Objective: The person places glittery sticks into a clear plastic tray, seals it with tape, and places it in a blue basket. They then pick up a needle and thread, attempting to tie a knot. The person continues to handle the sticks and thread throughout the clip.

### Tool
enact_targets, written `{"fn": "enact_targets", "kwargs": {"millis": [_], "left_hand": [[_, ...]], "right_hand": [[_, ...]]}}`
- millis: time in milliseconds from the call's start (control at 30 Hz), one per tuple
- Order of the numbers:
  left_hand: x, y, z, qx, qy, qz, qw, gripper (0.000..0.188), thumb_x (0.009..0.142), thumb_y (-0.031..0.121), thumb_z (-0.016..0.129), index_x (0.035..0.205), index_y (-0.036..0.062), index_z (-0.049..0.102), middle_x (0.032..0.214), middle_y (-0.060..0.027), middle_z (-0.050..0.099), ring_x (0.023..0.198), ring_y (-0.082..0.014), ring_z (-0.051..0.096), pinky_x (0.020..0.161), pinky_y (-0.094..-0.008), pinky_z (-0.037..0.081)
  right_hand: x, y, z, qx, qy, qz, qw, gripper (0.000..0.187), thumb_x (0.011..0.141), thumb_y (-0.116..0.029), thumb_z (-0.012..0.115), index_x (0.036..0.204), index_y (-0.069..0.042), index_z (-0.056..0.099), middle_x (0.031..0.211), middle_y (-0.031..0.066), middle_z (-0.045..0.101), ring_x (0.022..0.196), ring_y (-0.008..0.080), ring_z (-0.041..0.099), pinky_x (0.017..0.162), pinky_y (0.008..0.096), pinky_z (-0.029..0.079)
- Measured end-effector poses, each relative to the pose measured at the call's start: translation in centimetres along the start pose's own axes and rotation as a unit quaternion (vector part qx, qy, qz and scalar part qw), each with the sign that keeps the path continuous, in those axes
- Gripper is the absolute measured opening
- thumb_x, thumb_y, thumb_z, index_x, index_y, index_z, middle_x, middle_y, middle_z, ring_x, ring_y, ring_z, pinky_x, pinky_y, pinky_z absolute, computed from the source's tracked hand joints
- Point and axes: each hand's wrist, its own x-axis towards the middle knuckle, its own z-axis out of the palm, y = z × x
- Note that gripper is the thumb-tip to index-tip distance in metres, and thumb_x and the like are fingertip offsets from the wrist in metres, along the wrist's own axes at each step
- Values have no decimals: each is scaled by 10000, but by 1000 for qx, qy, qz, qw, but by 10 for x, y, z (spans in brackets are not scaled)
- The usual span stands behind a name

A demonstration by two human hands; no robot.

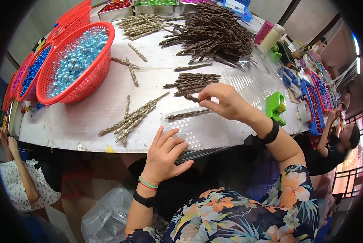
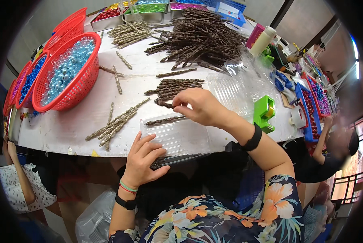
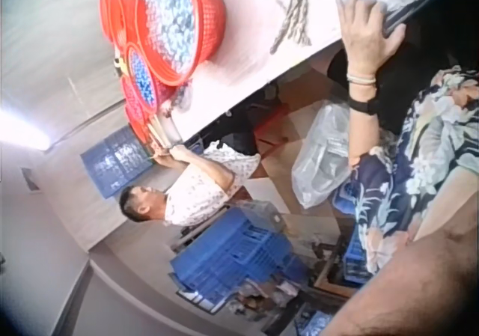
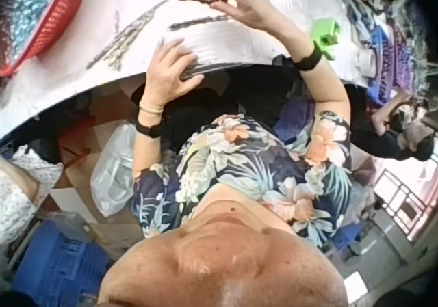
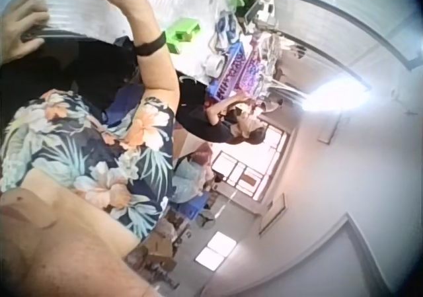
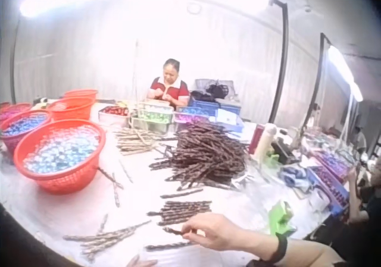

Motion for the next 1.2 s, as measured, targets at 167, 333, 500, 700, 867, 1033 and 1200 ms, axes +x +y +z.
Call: {"fn": "enact_targets", "kwargs": {"millis": [167, 333, 500, 700, 867, 1033, 1200], "left_hand": [[-2, 0, 2, 8, 4, -2, 1000, 370, 656, 302, 810, 945, 108, 685, 1004, -31, 645, 1194, -274, 563, 1125, -529, 344], [-2, -3, 4, 3, 4, -2, 1000, 378, 627, 293, 815, 947, 128, 703, 1010, -26, 656, 1185, -287, 574, 1113, -554, 354], [-4, -3, 2, 2, 0, 1, 1000, 392, 618, 311, 817, 947, 128, 705, 1006, -30, 653, 1167, -287, 582, 1107, -552, 359], [-3, -3, 2, 6, 4, 12, 1000, 386, 637, 342, 805, 939, 120, 712, 981, -32, 657, 1162, -289, 585, 1109, -544, 359], [-5, -4, 4, 9, 7, -1, 1000, 379, 638, 343, 799, 932, 119, 714, 980, -31, 656, 1160, -291, 585, 1109, -543, 357], [-4, -4, 8, 14, 7, -4, 1000, 380, 630, 339, 797, 929, 120, 712, 976, -32, 658, 1158, -292, 585, 1101, -555, 356], [-4, -3, 8, 23, 8, -3, 1000, 376, 631, 336, 794, 928, 122, 709, 969, -32, 660, 1149, -294, 590, 1102, -549, 355]], "right_hand": [[-2, -8, 22, -31, -54, -69, 996, 107, 777, -118, 723, 827, -64, 645, 864, 81, 579, 847, 278, 588, 711, 388, 496], [-10, -15, 49, -174, -43, -99, 979, 151, 747, -148, 708, 755, -54, 591, 795, 89, 548, 779, 273, 580, 685, 376, 502], [-2, -9, 40, -69, -52, -26, 996, 105, 811, -142, 688, 785, -51, 642, 772, 77, 596, 741, 271, 616, 654, 364, 512], [20, 47, 19, -166, -14, 52, 985, 87, 838, -144, 679, 859, -60, 691, 912, 102, 633, 817, 299, 638, 720, 376, 525], [26, 25, -2, 26, -3, 116, 993, 129, 859, -130, 682, 968, -63, 704, 921, 77, 621, 814, 218, 640, 731, 313, 518], [-2, -1, -8, 283, -68, 213, 933, 160, 900, -124, 670, 986, 6, 706, 909, 55, 692, 833, 117, 635, 748, 265, 513], [-19, -3, 1, 104, -77, 106, 986, 106, 854, -88, 691, 942, -30, 694, 886, 96, 645, 803, 228, 632, 725, 323, 507]]}}
